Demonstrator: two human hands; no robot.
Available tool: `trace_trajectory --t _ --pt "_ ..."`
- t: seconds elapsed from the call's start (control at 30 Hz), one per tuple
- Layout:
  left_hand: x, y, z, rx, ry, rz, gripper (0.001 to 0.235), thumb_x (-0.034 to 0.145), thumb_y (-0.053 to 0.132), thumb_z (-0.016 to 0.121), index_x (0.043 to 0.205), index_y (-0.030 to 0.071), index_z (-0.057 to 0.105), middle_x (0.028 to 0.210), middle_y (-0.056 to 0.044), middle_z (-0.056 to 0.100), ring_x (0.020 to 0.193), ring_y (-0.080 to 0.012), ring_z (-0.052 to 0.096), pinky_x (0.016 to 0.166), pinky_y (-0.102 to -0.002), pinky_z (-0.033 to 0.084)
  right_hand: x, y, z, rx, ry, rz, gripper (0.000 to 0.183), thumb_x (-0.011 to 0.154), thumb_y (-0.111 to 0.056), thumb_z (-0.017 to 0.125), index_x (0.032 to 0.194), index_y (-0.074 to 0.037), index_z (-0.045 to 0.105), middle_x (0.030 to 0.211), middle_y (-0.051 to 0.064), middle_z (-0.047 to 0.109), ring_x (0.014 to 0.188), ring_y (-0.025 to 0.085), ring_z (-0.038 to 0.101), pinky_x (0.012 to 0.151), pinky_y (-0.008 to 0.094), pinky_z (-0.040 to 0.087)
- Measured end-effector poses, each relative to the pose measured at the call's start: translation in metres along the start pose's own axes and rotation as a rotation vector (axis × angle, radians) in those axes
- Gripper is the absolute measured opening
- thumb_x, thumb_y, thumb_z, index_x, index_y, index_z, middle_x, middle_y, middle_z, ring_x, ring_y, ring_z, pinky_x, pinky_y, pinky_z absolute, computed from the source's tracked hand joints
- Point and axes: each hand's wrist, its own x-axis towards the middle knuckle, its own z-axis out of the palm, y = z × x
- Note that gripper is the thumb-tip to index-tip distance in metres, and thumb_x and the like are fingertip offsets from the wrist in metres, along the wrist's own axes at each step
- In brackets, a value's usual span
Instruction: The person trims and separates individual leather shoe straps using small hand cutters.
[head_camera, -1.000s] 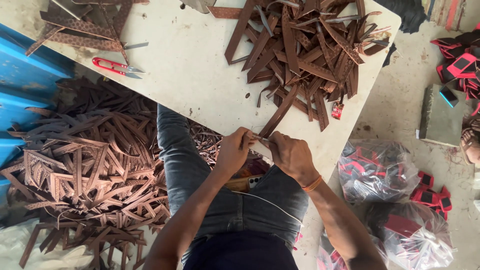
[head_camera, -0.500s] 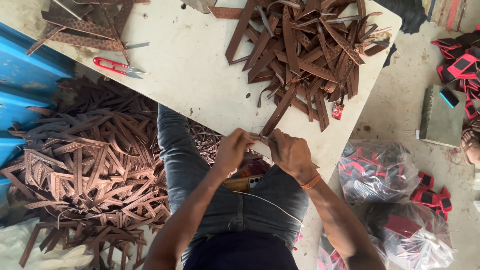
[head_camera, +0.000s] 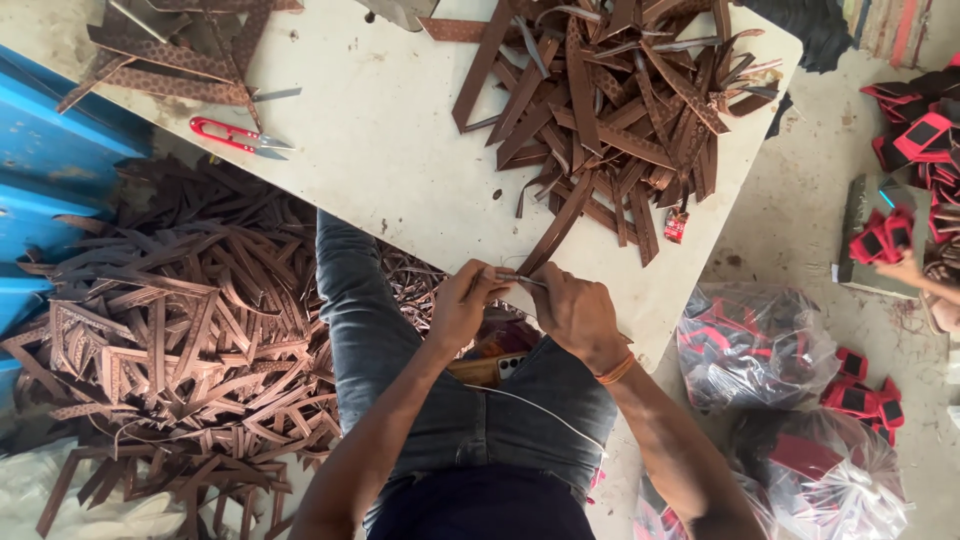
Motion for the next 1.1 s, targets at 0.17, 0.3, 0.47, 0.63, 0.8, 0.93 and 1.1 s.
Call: trace_trajectory --t 0.17,0.3,0.47,0.63,0.8,0.93,1.1 --pt "-0.001 0.015 0.005 0.117 0.030 -0.033 0.037 0.111 0.028 0.045 0.114 -0.004 0.063 0.111 -0.016 0.073 0.108 -0.0237 0.076 0.091 -0.037 0.064 -0.001 -0.002 -0.001 0.066 0.072 -0.008 0.016 0.096 -0.018 0.069 0.095 -0.005 0.059 0.071 0.014 0.071 0.054 0.032 0.067 0.046 0.043 0.049" --pt "-0.003 0.024 0.007 0.323 0.018 -0.061 0.041 0.109 0.033 0.043 0.119 -0.001 0.064 0.104 -0.017 0.074 0.104 -0.0232 0.076 0.086 -0.035 0.062 0.001 0.002 0.003 -0.043 0.018 0.032 0.023 0.094 -0.020 0.072 0.094 -0.002 0.058 0.066 0.016 0.068 0.051 0.034 0.065 0.045 0.044 0.048" --pt "-0.003 0.020 0.005 0.334 0.002 -0.037 0.041 0.110 0.033 0.042 0.120 0.000 0.064 0.106 -0.017 0.075 0.106 -0.0239 0.077 0.088 -0.036 0.066 0.001 0.003 0.005 -0.050 0.014 0.007 0.020 0.096 -0.020 0.071 0.094 -0.003 0.060 0.064 0.014 0.068 0.048 0.032 0.064 0.043 0.043 0.048" --pt "-0.004 0.005 -0.002 0.023 0.009 -0.005 0.040 0.112 0.031 0.043 0.117 -0.003 0.063 0.115 -0.018 0.071 0.111 -0.0272 0.074 0.095 -0.038 0.061 -0.003 -0.007 -0.006 0.131 0.107 0.007 0.016 0.098 -0.021 0.072 0.095 -0.005 0.066 0.065 0.010 0.068 0.051 0.025 0.066 0.046 0.039 0.050" --pt "-0.031 0.015 0.003 -0.165 -0.050 -0.120 0.037 0.111 0.029 0.045 0.111 -0.003 0.063 0.116 -0.012 0.076 0.111 -0.0231 0.076 0.099 -0.035 0.063 -0.028 -0.008 -0.007 0.234 0.018 0.221 0.020 0.089 -0.023 0.077 0.090 -0.005 0.070 0.068 0.011 0.066 0.055 0.024 0.065 0.052 0.037 0.050" --pt "-0.059 0.015 -0.003 0.313 0.147 -0.039 0.028 0.110 0.020 0.057 0.113 -0.005 0.070 0.093 -0.014 0.074 0.085 -0.0252 0.068 0.077 -0.034 0.057 -0.031 -0.021 -0.027 0.403 -0.189 0.293 0.022 0.088 -0.026 0.078 0.093 -0.005 0.071 0.063 0.012 0.065 0.052 0.026 0.064 0.051 0.039 0.048" --pt "-0.079 0.017 0.010 0.297 0.233 0.135 0.021 0.108 0.017 0.059 0.109 -0.002 0.066 0.092 -0.009 0.070 0.082 -0.0166 0.070 0.072 -0.029 0.058 -0.039 -0.030 -0.020 0.384 -0.106 0.266 0.024 0.090 -0.027 0.078 0.087 -0.004 0.069 0.064 0.013 0.065 0.053 0.027 0.063 0.052 0.039 0.048"
